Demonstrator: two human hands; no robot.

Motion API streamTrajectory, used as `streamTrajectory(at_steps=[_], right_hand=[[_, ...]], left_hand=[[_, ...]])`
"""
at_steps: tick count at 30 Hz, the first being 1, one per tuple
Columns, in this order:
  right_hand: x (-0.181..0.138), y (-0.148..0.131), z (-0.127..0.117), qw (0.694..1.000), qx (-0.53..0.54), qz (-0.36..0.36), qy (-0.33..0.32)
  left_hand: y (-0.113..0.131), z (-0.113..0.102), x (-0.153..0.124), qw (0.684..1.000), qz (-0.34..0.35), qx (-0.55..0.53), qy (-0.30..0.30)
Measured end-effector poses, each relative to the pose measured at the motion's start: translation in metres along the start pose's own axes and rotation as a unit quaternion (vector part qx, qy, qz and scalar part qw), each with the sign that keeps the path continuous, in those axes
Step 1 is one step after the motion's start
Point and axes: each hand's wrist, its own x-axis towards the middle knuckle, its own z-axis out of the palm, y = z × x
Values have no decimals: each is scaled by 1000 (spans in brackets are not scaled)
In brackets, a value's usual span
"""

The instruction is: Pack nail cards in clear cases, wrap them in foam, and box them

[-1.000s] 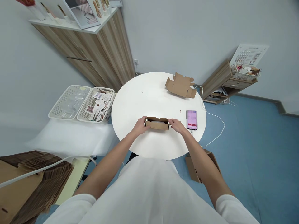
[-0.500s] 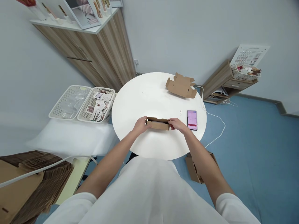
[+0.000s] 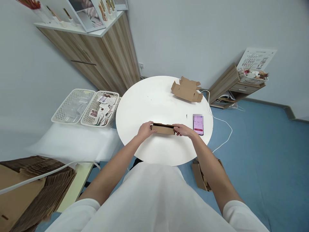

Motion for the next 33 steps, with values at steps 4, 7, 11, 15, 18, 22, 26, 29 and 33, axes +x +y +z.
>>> streamTrajectory(at_steps=[4,7,11,15,18,22,26,29,33], right_hand=[[-2,-2,-2,999,-34,-11,-11],[-3,-5,-3,998,-67,-18,-7],[-3,-12,-5,988,-157,-7,6],[-4,-15,-1,975,-215,-13,49],[-8,-13,9,966,-238,-27,98],[-16,-5,30,949,-263,-23,170],[-21,5,41,951,-247,-41,180],[-20,10,42,949,-247,-59,186],[-16,15,45,941,-239,-79,228]], left_hand=[[0,-1,0,1000,4,2,3],[0,-1,1,1000,16,18,9],[2,0,3,999,30,39,5],[3,1,5,999,29,34,-1],[3,1,4,999,30,25,1],[2,0,3,999,33,15,4],[1,0,2,999,39,12,-1],[-1,1,3,999,51,7,0],[-4,4,4,998,61,-4,-1]])
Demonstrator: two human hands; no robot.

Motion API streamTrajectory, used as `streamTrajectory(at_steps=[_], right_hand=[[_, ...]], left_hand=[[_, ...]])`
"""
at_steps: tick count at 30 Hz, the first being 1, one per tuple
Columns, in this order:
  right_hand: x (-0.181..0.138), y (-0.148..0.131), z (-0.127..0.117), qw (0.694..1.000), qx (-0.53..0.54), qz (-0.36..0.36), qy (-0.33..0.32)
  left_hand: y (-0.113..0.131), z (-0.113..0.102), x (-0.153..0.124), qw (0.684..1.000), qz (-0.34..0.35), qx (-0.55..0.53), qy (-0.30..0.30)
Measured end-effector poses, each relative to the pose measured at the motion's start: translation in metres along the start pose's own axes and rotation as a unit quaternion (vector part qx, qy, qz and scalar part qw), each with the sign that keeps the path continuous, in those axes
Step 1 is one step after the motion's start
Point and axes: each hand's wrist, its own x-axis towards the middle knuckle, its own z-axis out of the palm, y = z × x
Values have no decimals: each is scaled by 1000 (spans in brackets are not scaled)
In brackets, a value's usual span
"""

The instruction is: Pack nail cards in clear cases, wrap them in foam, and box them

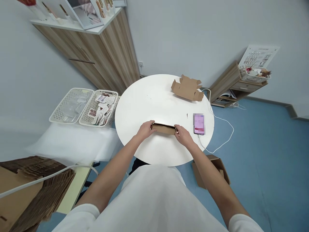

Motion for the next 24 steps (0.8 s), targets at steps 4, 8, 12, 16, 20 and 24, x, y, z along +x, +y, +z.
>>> streamTrajectory(at_steps=[4,8,12,16,20,24], right_hand=[[0,-6,6,999,-15,36,17],[-3,-13,10,997,-8,75,14],[-7,-12,13,996,6,90,23],[-10,-8,11,994,69,86,20],[-8,-12,3,990,84,110,-2],[-2,-19,-3,988,27,149,-10]], left_hand=[[0,2,1,1000,-9,-6,2],[2,2,0,1000,-19,0,-3],[3,1,0,1000,-7,1,-10],[1,0,2,1000,7,8,-22],[-2,1,6,999,24,15,-31],[-3,1,9,999,29,10,-28]])
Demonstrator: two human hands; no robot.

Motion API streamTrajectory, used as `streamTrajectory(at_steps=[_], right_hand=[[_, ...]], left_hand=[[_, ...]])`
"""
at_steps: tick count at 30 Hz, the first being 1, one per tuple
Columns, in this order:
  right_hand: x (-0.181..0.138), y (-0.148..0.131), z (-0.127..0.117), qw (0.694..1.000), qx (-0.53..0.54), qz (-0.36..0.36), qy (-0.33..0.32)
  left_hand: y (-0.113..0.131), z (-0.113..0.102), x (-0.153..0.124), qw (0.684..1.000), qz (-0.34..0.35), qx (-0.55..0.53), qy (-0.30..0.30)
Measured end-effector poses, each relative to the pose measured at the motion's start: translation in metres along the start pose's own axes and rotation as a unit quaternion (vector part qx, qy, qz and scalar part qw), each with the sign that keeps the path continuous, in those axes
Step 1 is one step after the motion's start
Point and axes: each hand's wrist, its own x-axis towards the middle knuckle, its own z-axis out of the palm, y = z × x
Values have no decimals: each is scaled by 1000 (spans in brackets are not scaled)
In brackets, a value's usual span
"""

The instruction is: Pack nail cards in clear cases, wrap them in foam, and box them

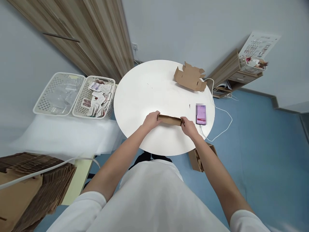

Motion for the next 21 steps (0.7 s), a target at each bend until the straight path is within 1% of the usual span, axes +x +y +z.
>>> streamTrajectory(at_steps=[4,7,10,14,17,21], right_hand=[[5,-2,-3,999,2,29,-22],[4,-2,-3,999,9,35,-28],[1,-2,-1,999,-14,28,-16],[-2,-4,0,997,-70,25,12],[-1,-7,-4,993,-112,34,30],[4,-13,-13,987,-149,42,38]], left_hand=[[0,0,2,1000,-8,-8,-7],[-1,0,3,1000,-11,-19,-9],[-3,1,4,1000,0,-22,-8],[-3,-1,7,1000,9,-13,-12],[0,-2,8,1000,14,-1,-15],[4,-2,9,999,15,12,-26]])
